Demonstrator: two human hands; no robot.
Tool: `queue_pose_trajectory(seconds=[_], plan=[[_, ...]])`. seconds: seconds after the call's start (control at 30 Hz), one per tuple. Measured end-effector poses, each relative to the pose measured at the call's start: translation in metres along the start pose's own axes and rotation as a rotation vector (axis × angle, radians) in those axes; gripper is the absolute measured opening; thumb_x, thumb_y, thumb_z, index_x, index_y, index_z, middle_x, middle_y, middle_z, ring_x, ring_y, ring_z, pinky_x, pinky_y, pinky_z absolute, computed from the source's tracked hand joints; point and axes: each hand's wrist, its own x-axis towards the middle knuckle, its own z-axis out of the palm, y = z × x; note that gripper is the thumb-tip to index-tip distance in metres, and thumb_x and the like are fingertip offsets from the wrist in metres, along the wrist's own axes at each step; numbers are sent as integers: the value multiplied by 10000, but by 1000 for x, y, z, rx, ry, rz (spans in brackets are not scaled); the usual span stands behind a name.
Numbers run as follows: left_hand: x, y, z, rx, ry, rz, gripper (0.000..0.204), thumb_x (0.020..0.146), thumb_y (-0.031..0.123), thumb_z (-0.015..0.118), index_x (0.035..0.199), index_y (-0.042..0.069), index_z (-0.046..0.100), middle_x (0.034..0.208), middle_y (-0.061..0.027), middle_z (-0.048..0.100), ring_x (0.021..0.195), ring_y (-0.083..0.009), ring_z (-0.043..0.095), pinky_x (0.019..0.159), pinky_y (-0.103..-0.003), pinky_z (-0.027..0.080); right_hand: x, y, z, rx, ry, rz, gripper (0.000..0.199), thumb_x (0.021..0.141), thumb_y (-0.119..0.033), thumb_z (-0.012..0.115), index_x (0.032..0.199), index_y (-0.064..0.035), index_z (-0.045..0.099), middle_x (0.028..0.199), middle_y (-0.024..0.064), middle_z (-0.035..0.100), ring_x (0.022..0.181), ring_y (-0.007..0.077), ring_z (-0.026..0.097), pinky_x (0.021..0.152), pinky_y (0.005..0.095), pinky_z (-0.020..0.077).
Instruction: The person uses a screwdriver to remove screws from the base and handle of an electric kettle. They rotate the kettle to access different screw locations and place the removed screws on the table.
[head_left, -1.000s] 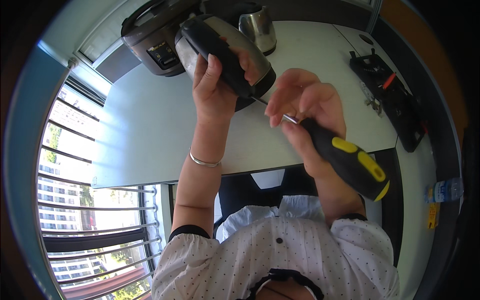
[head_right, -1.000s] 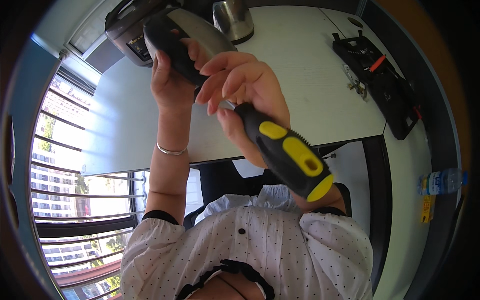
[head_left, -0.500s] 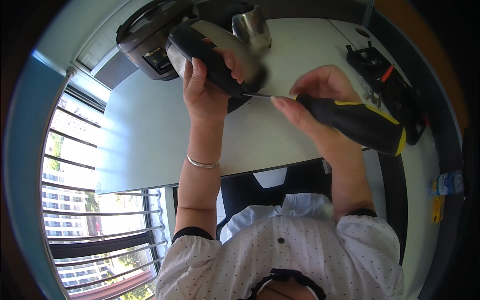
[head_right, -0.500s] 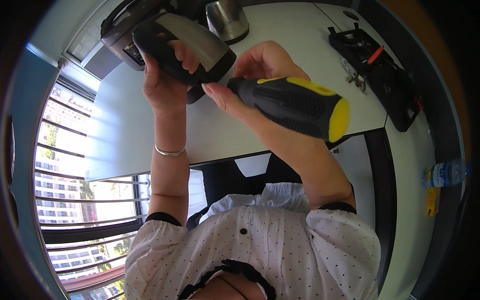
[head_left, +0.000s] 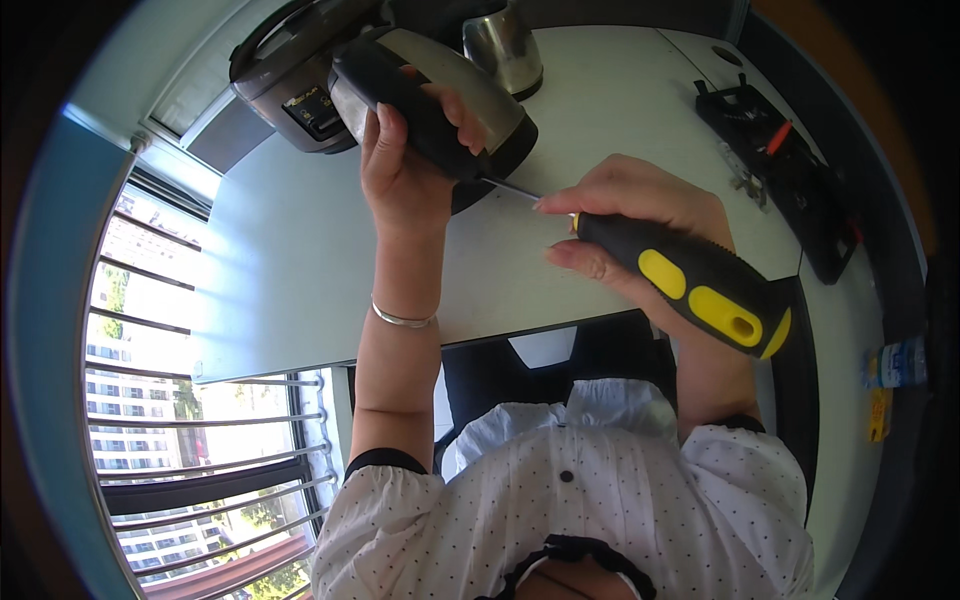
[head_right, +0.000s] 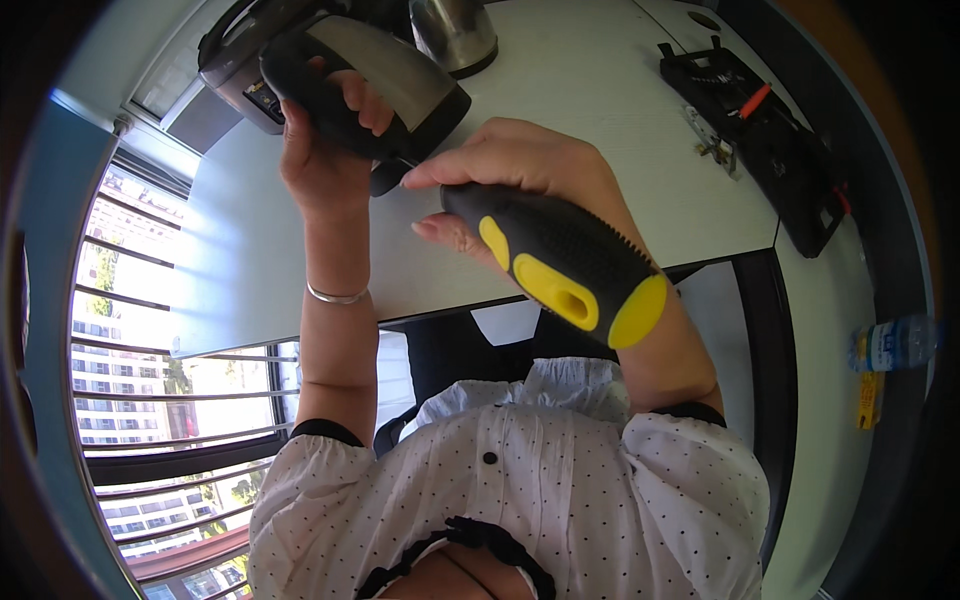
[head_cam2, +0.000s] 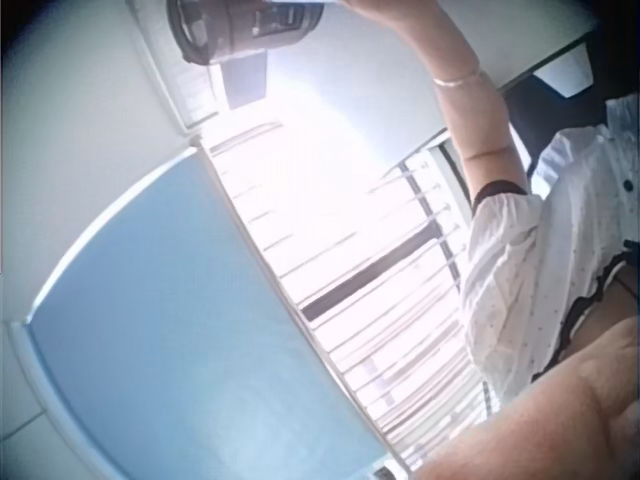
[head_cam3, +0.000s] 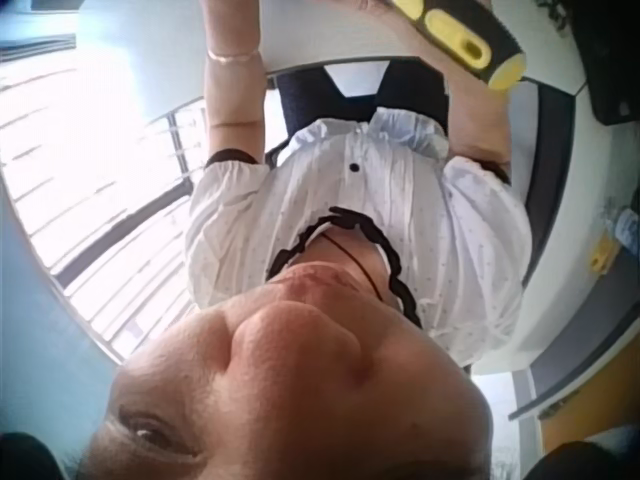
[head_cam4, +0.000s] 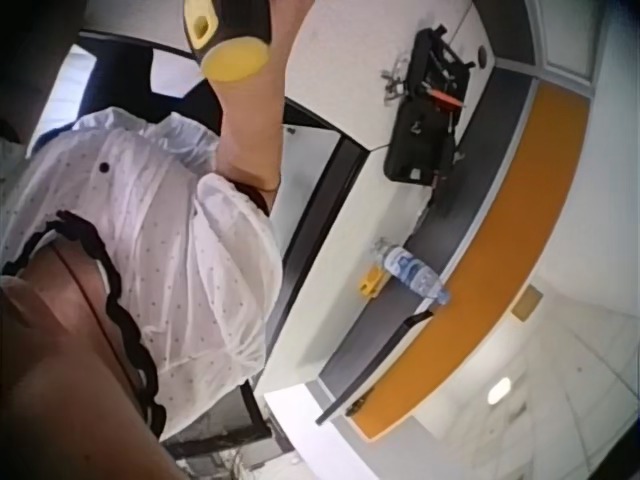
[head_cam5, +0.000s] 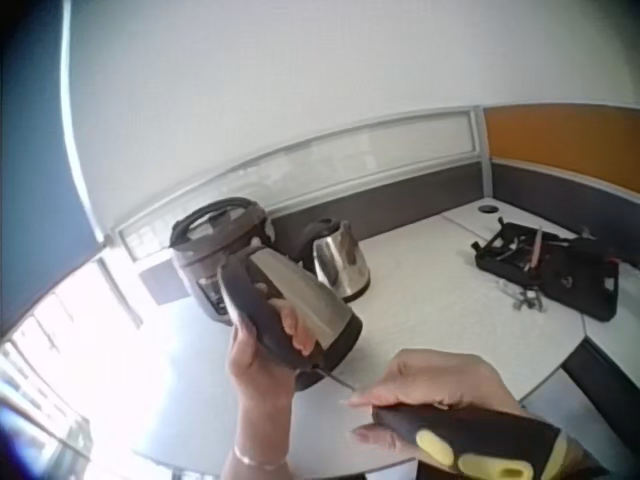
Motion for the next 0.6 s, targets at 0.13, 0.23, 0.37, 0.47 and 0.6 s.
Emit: queue_pose_trajectory(seconds=[0.13, 0.23, 0.37, 0.47, 0.6], plan=[[-2, 0, 2, 29, 5, -4, 367, 958, 325, 440, 1210, 57, 444, 831, -161, 538, 666, -254, 504, 608, -368, 420, 2, -1, -2, -7, -54, 6, 321, 685, -25, 750, 991, -5, 655, 751, 52, 564, 661, 126, 540, 610, 227, 442], [0, 0, -1, 4, -4, 6, 366, 957, 326, 442, 1206, 58, 446, 830, -160, 538, 668, -254, 505, 607, -365, 419, -1, -3, 5, 31, 52, 116, 353, 679, -15, 757, 1001, -6, 614, 801, 55, 590, 708, 133, 577, 681, 230, 490], [1, 0, -3, -4, 6, 16, 367, 957, 332, 443, 1201, 59, 456, 828, -155, 536, 666, -252, 503, 602, -364, 418, -5, -9, 15, 247, 238, 272, 406, 665, 23, 761, 1013, -17, 556, 891, 95, 635, 813, 158, 632, 777, 258, 527], [2, 2, -7, 1, -6, 22, 374, 955, 337, 444, 1209, 64, 462, 840, -152, 534, 680, -249, 493, 607, -366, 415, -6, -10, 12, 151, 144, 184, 325, 666, 90, 729, 951, 8, 595, 929, 133, 648, 848, 175, 644, 754, 262, 531], [2, 5, -9, -49, -24, 11, 394, 950, 350, 453, 1230, 73, 462, 865, -152, 533, 704, -250, 478, 629, -370, 410, -6, -6, 10, 189, 39, 53, 198, 700, 81, 680, 877, -8, 666, 934, 142, 655, 815, 185, 643, 695, 249, 514]])
